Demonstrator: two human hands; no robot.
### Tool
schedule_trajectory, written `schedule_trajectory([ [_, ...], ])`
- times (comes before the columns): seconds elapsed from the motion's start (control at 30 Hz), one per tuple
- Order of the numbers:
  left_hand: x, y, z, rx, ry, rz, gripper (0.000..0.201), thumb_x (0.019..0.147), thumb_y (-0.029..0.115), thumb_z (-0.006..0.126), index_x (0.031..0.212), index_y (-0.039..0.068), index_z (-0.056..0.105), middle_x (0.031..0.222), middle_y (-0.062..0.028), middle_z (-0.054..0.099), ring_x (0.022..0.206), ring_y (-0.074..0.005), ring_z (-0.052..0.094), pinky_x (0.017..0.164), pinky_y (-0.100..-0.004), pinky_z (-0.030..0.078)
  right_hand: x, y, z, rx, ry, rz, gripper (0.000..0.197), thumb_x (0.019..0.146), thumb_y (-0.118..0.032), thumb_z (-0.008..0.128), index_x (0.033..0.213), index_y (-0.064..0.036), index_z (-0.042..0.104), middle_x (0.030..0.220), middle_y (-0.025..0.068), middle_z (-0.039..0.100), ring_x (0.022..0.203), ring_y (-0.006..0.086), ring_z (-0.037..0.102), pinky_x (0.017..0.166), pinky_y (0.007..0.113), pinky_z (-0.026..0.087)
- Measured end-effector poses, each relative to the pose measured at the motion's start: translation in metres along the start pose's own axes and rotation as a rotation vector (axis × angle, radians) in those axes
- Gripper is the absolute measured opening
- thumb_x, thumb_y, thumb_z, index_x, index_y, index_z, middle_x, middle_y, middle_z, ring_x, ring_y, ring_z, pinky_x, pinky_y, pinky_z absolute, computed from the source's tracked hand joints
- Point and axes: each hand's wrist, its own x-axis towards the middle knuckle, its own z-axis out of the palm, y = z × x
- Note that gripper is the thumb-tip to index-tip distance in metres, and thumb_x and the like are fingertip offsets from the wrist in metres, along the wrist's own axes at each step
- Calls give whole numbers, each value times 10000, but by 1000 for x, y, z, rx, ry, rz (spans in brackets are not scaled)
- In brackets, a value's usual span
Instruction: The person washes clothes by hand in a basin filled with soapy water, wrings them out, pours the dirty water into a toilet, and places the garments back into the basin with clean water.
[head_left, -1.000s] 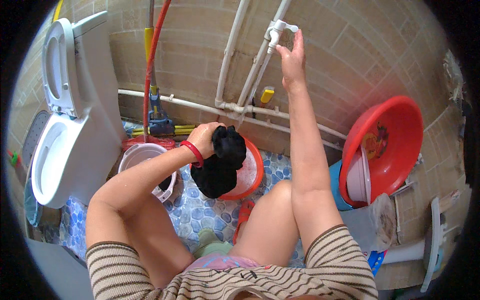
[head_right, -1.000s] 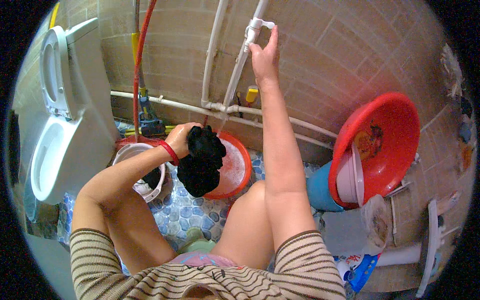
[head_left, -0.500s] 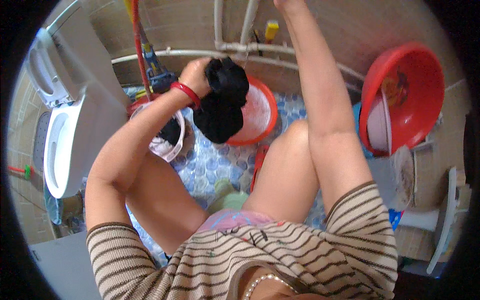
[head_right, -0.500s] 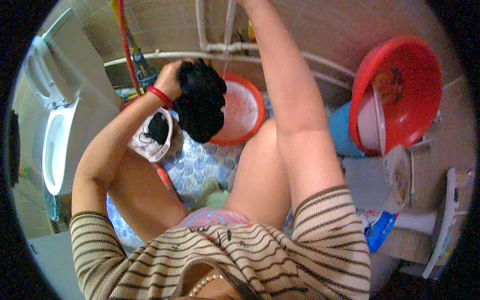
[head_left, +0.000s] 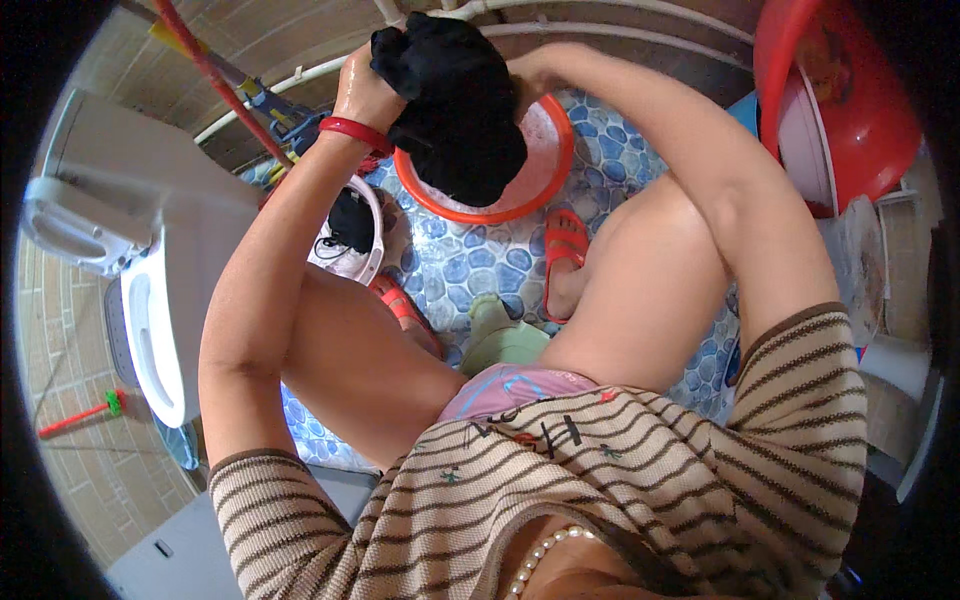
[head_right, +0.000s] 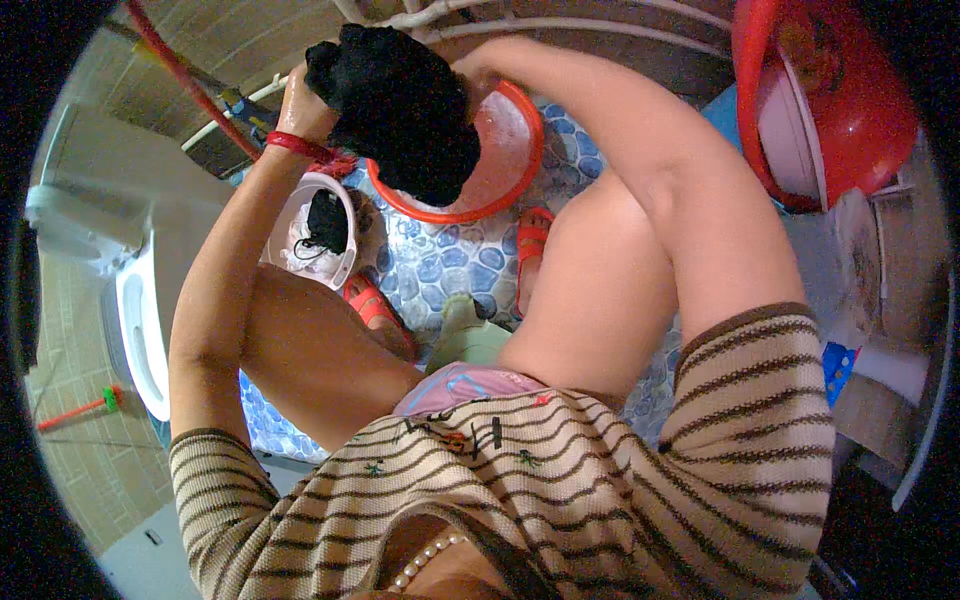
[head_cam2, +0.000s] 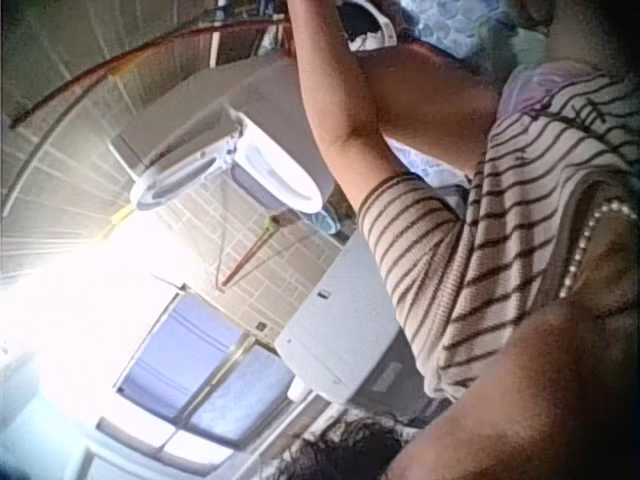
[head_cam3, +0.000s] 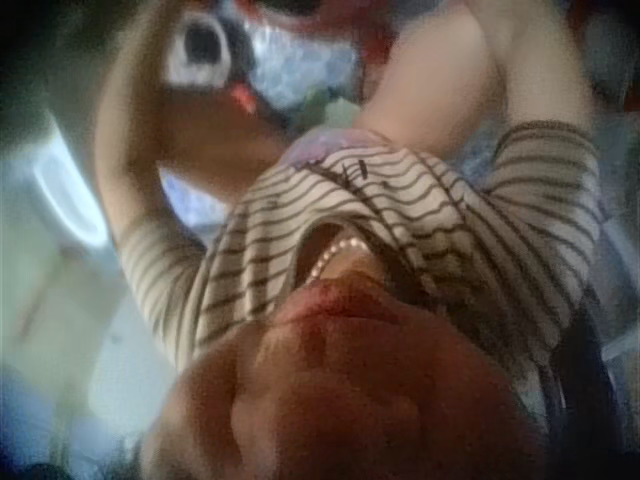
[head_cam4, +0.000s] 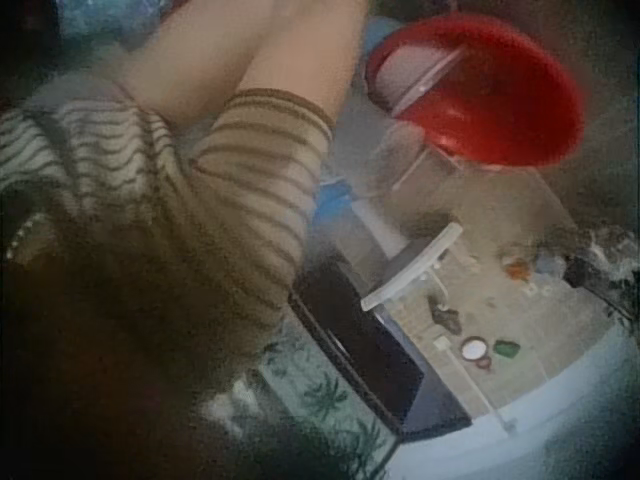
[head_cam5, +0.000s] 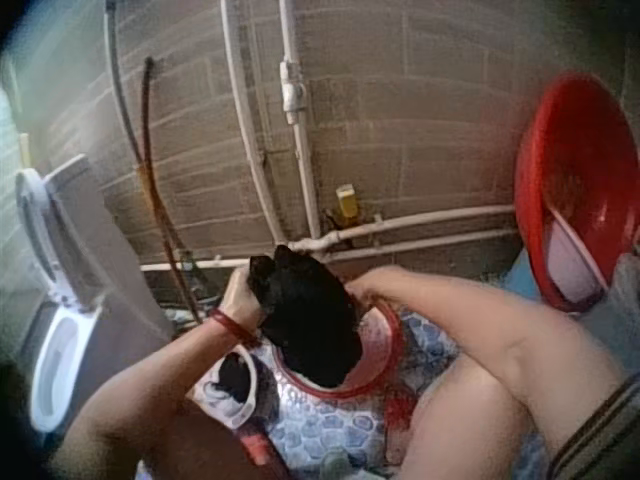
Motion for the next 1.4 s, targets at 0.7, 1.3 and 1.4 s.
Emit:
schedule_trajectory([
  [0.7, -53, -163, 100, 279, -791, -317, 1105, 526, 157, 811, 1401, 154, 136, 1410, -168, 260, 1281, -372, 301, 1043, -398, 312, 9, 68, 148, 45, -21, 437, 863, 676, -406, 729, 1349, -46, 327, 1402, 231, 278, 1075, 388, 523, 869, 443, 459],
  [1.3, -74, -151, 175, 729, -1343, -653, 924, 726, 196, 586, 1439, 255, 0, 1497, -95, -37, 1345, -420, 82, 991, -525, 337, 38, 61, 239, 209, 118, 384, 886, 660, -366, 748, 1388, -195, 271, 1450, 129, 193, 1149, 390, 441, 864, 523, 426],
  [1.4, -102, -189, 180, 689, -1175, -583, 696, 691, 189, 611, 1344, 157, 373, 1437, -174, 234, 1183, -354, 447, 896, -412, 444, 52, 62, 239, 289, -4, 428, 666, 685, -300, 716, 1266, -130, 438, 1221, 181, 493, 996, 339, 568, 805, 453, 470],
])
